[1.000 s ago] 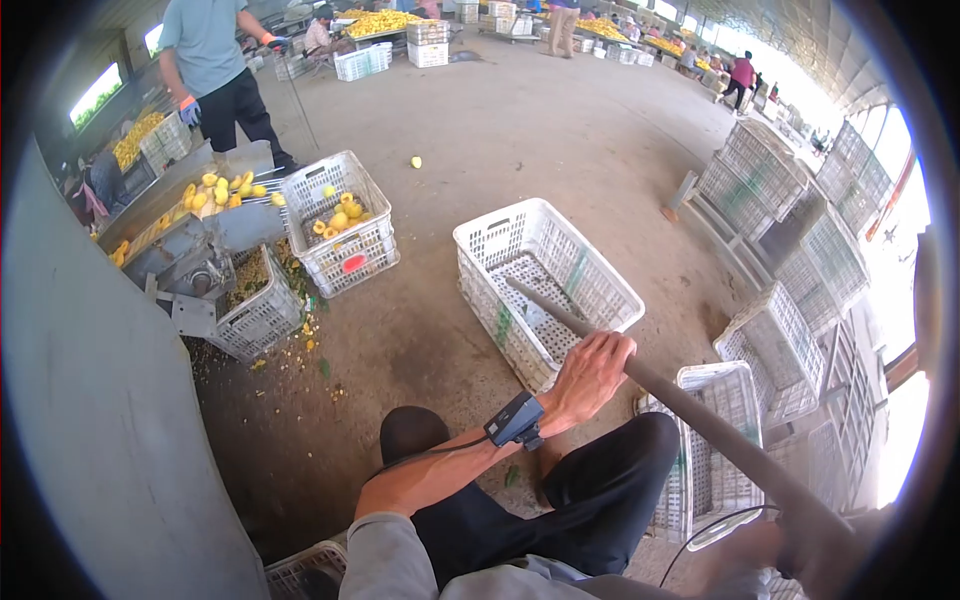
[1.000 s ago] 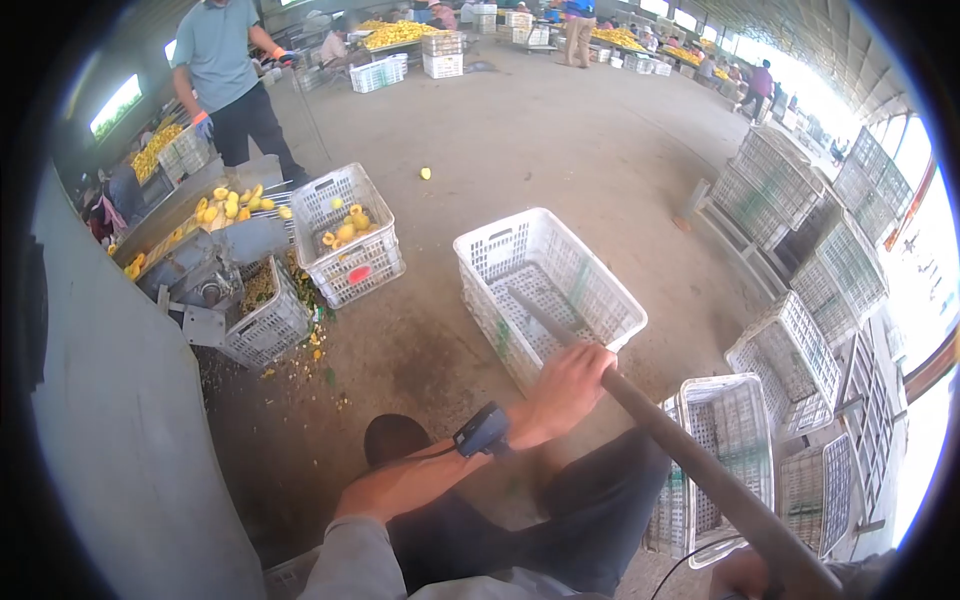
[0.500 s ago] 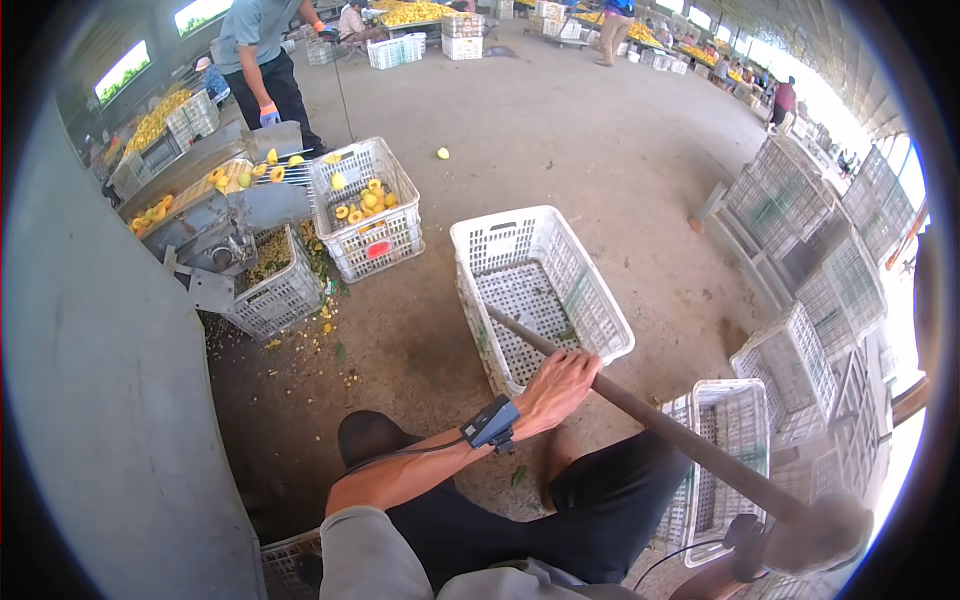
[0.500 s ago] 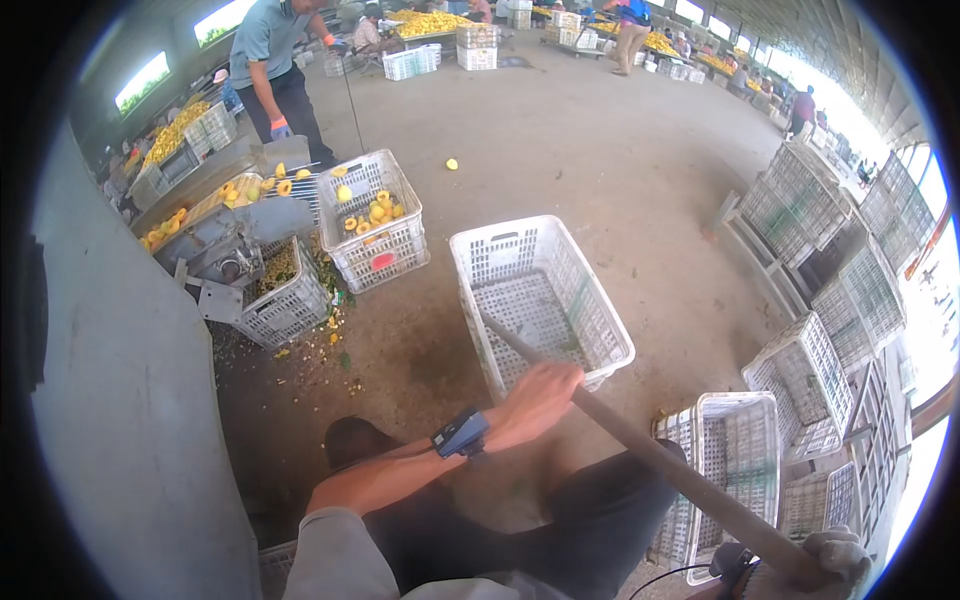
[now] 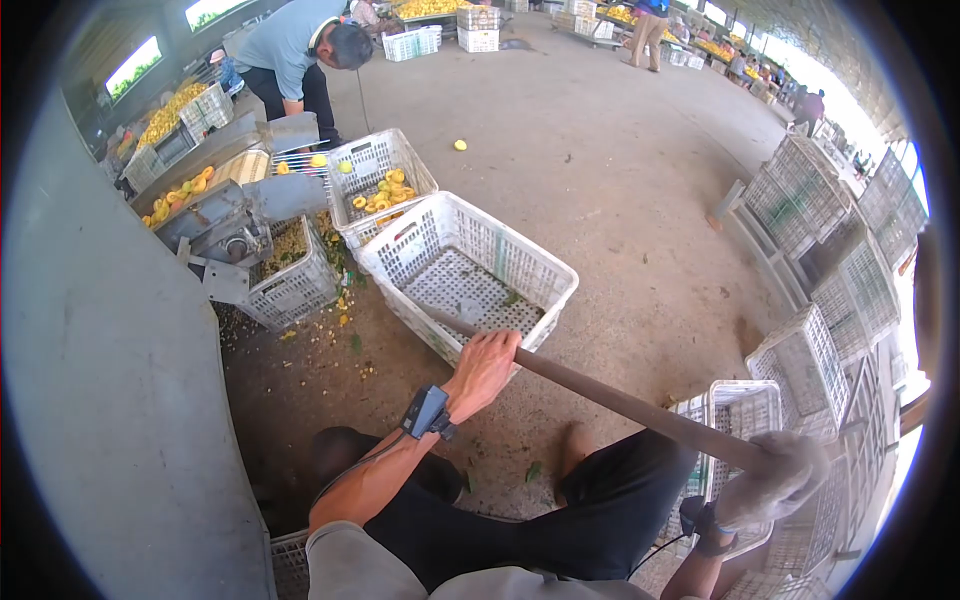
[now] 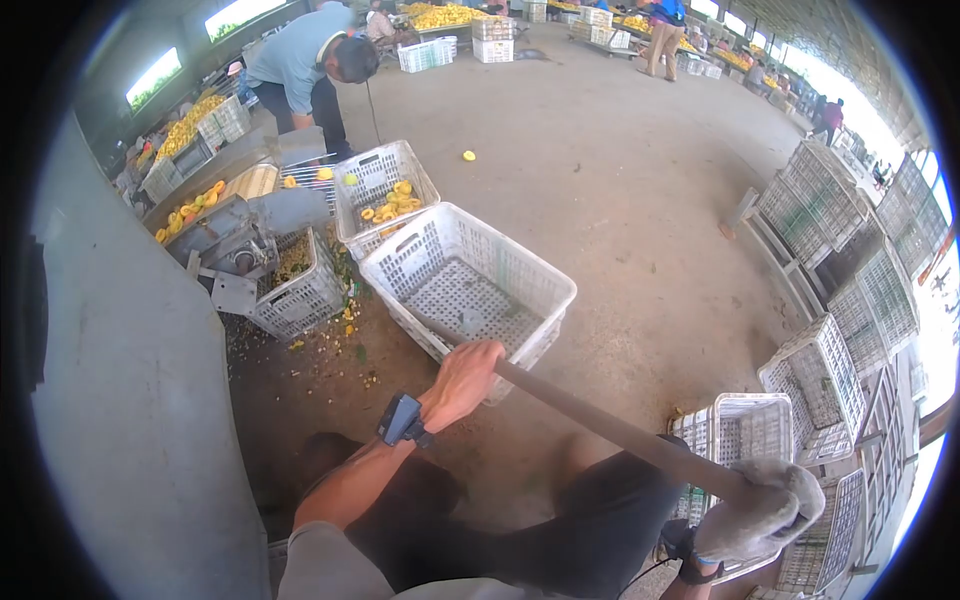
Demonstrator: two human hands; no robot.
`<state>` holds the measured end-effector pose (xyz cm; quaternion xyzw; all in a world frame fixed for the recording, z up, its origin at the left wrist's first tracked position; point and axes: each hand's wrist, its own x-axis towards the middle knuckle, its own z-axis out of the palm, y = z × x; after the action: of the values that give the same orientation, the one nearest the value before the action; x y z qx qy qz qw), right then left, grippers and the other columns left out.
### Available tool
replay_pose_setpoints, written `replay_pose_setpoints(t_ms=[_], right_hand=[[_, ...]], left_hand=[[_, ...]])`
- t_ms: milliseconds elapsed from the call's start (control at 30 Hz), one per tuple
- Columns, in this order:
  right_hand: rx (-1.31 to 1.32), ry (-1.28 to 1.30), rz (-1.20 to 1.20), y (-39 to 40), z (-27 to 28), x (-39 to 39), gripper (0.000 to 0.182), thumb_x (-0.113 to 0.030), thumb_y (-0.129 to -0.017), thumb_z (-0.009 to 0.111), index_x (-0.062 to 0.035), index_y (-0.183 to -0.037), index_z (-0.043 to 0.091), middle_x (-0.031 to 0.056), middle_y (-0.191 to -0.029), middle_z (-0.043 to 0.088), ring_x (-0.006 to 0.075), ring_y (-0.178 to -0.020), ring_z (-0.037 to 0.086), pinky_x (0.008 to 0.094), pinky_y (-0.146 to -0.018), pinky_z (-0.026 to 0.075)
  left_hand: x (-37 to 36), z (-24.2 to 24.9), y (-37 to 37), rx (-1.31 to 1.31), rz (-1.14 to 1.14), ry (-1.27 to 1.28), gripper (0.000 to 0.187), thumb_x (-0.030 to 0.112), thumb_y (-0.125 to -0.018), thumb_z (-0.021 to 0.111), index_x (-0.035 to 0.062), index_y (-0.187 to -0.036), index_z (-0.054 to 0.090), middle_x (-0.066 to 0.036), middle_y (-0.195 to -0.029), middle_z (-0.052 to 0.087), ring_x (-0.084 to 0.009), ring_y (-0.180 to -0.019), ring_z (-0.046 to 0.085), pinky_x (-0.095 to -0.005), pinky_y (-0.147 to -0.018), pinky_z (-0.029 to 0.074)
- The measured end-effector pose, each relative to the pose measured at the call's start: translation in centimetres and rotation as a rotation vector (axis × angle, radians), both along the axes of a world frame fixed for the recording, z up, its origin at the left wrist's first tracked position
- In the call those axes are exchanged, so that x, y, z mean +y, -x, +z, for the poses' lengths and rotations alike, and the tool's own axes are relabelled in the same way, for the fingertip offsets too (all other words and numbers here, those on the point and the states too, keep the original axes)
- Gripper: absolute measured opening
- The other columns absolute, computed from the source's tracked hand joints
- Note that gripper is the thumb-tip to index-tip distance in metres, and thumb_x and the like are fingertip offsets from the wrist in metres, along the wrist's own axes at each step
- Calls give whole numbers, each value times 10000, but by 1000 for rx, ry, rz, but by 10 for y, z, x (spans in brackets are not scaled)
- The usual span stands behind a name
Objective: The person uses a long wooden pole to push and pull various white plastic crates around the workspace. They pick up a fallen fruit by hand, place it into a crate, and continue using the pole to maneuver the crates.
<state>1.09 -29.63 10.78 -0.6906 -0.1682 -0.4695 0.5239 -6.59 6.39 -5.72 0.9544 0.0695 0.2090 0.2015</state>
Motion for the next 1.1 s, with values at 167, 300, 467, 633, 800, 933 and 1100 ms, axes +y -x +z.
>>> replay_pose_setpoints(t_ms=[167, 300, 467, 633, 800, 933, 1100], right_hand=[[-5, 15, 390, 14, -16, 18, 365, -416, -1141, 449, -63, -1183, 530, 105, -856, 610, 211, -719, 641, 367, -635, 577], [12, 65, 295, 19, -15, 27, 431, -488, -1118, 491, -58, -1107, 507, 136, -824, 675, 199, -670, 664, 309, -606, 553], [55, 79, 391, 24, -31, 27, 434, -460, -1087, 594, -32, -1119, 526, 159, -835, 706, 223, -696, 693, 349, -603, 581], [94, 24, 660, 40, -49, 9, 428, -434, -992, 760, -36, -1088, 636, 236, -955, 761, 328, -815, 758, 417, -699, 619], [85, 69, 840, 34, -34, 11, 515, -408, -964, 789, 35, -1194, 665, 257, -1004, 757, 333, -835, 754, 413, -704, 603], [49, -40, 774, 38, -26, 19, 511, -408, -969, 770, 60, -1153, 676, 247, -986, 744, 316, -762, 722, 404, -667, 583], [-195, 163, 852, 17, -31, 9, 507, -400, -1033, 671, 29, -1283, 570, 195, -909, 719, 295, -689, 697, 400, -599, 582]], left_hand=[[23, -7, 17, 44, 91, -20, 191, -7, -863, 645, 34, -1041, 587, -170, -1001, 683, -400, -1005, 665, -505, -894, 523], [29, -8, 22, 64, 130, -51, 245, -30, -837, 673, 54, -1050, 587, -161, -1013, 688, -389, -1008, 667, -483, -904, 515], [41, -18, 24, 93, 120, -102, 294, -40, -819, 695, 73, -1068, 587, -130, -1016, 683, -366, -1063, 652, -461, -962, 483], [38, -10, 32, 81, 125, -130, 263, -42, -825, 687, 63, -1054, 609, -119, -1029, 682, -341, -1067, 641, -468, -952, 476], [40, -13, 30, 75, 198, -143, 281, -46, -806, 693, 65, -1053, 618, -117, -1039, 683, -337, -1085, 639, -464, -954, 481], [33, -9, 21, 121, 210, -126, 346, -48, -775, 718, 77, -1079, 608, -115, -1069, 671, -350, -1120, 629, -481, -986, 476], [21, 1, 12, 111, 159, -122, 364, -54, -780, 717, 70, -1112, 635, -134, -1166, 678, -361, -1180, 624, -485, -1023, 483]])
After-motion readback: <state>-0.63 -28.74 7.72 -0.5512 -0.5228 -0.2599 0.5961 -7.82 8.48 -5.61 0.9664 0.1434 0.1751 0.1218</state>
